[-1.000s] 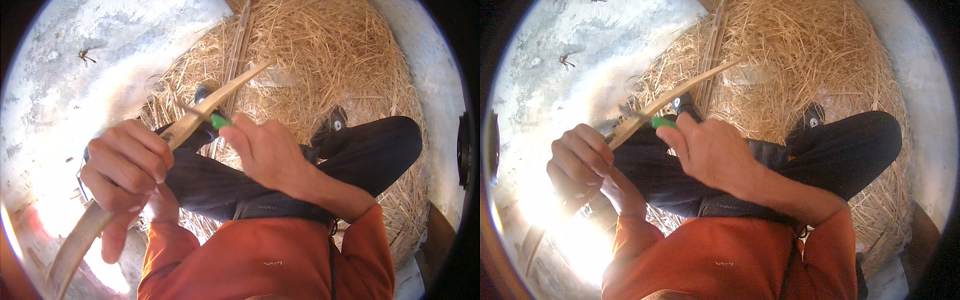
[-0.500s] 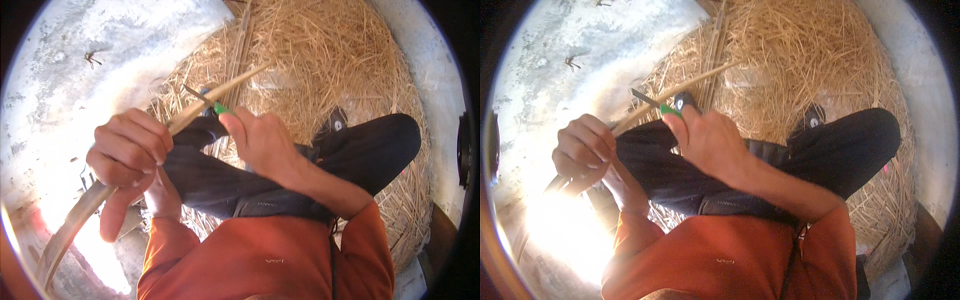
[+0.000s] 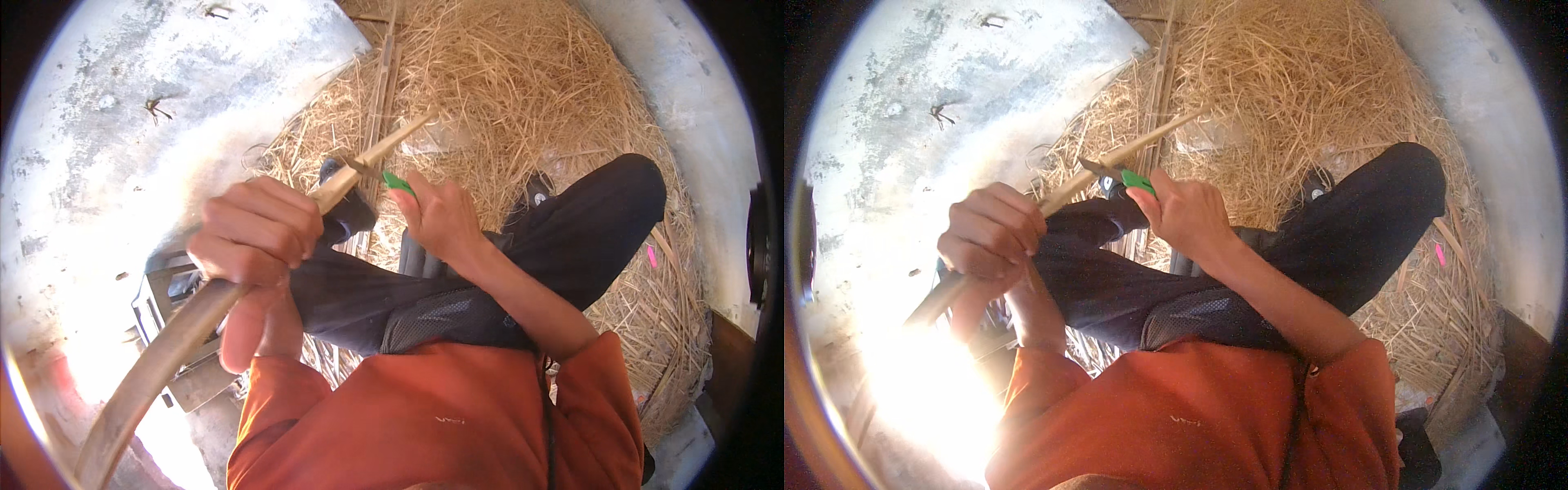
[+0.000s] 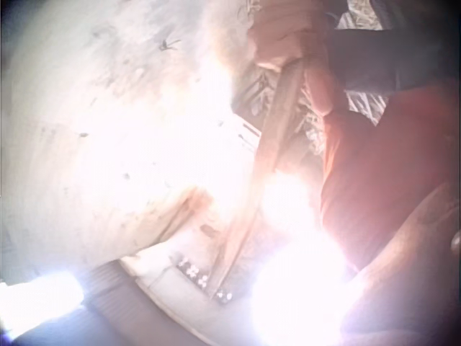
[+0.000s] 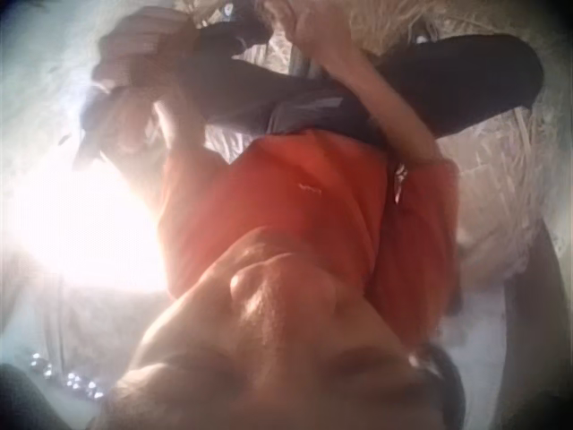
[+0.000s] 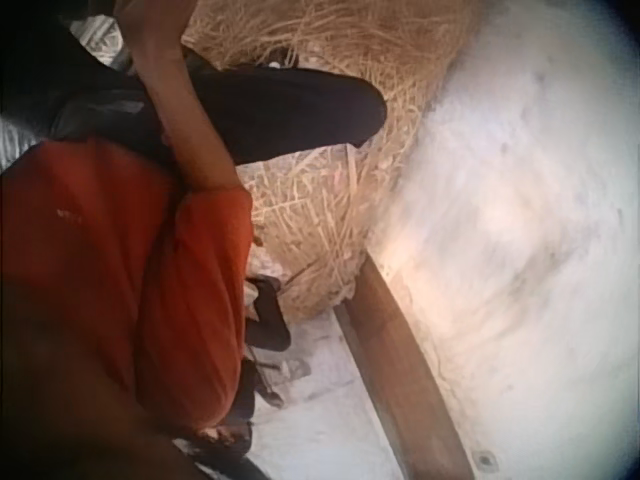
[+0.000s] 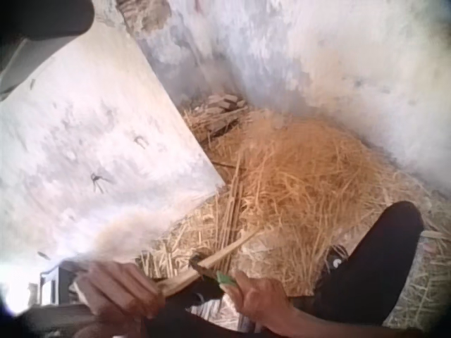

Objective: The person carves a bamboo stick by hand using a knife, removing outer layers and smoothing the wood.

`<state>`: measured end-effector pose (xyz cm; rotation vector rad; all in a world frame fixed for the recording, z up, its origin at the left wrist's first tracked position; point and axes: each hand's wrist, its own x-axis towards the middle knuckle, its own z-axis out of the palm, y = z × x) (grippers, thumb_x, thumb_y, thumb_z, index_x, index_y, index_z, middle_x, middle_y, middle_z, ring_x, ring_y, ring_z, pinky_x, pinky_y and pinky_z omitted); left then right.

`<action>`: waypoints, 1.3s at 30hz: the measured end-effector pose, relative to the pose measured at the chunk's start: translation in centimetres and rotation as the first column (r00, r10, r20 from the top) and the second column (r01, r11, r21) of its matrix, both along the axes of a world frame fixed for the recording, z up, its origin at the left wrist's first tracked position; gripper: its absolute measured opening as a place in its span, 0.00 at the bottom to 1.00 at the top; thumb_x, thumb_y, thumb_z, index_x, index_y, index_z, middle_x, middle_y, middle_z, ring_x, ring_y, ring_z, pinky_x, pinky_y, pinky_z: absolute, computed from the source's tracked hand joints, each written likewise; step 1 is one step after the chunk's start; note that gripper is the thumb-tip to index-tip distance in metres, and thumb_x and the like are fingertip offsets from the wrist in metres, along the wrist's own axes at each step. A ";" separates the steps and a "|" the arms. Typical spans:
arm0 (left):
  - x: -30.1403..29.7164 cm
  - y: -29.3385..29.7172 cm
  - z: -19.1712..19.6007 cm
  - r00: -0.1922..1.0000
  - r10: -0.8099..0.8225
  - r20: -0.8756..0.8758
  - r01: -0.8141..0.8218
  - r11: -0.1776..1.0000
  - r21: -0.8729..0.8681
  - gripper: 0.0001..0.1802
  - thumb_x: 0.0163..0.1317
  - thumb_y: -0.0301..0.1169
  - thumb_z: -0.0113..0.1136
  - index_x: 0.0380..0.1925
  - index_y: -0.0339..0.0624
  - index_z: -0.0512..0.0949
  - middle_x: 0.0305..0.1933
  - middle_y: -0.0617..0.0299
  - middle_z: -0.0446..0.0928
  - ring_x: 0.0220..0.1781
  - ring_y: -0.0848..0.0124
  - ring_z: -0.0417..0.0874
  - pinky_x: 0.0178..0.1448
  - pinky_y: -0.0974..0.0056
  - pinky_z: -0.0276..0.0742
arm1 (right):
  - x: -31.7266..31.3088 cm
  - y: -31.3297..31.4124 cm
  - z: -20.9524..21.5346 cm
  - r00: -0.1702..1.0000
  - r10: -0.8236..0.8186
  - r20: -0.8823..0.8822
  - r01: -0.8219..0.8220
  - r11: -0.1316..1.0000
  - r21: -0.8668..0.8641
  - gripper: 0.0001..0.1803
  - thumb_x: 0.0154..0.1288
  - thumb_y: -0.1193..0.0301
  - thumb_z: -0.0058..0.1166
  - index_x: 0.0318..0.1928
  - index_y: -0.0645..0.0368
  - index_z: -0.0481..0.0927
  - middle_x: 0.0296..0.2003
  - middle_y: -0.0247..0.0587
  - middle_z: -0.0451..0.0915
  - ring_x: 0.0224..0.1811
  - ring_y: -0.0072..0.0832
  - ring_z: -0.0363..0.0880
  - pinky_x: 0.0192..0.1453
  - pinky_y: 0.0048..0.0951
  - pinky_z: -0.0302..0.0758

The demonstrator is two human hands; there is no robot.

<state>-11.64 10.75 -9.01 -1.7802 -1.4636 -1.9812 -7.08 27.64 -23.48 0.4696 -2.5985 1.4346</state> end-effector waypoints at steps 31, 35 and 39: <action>0.6 -0.6 -0.6 0.999 -0.030 -0.015 0.030 1.000 -0.009 0.33 0.60 0.56 0.53 0.09 0.39 0.66 0.08 0.60 0.65 0.06 0.70 0.66 0.11 0.68 0.65 | -1.4 1.6 -4.3 0.980 -0.066 0.185 0.029 0.981 0.192 0.23 0.70 0.54 0.40 0.31 0.61 0.76 0.18 0.58 0.75 0.23 0.56 0.75 0.28 0.52 0.71; 1.4 -0.6 -0.7 0.992 0.113 0.048 -0.112 0.993 -0.029 0.32 0.57 0.59 0.55 0.12 0.41 0.68 0.07 0.64 0.65 0.07 0.71 0.69 0.12 0.66 0.69 | -2.7 1.4 -5.3 0.957 -0.123 0.261 0.065 0.973 0.222 0.25 0.70 0.52 0.40 0.30 0.62 0.77 0.21 0.59 0.77 0.26 0.57 0.76 0.32 0.53 0.71; 1.3 -0.6 -0.4 0.953 0.284 0.102 -0.281 0.959 -0.043 0.32 0.59 0.58 0.52 0.15 0.38 0.71 0.11 0.60 0.69 0.12 0.69 0.73 0.16 0.68 0.69 | -2.6 2.0 -5.1 0.952 -0.061 0.299 0.040 0.996 0.074 0.27 0.70 0.53 0.40 0.28 0.64 0.77 0.20 0.61 0.75 0.26 0.58 0.76 0.32 0.51 0.71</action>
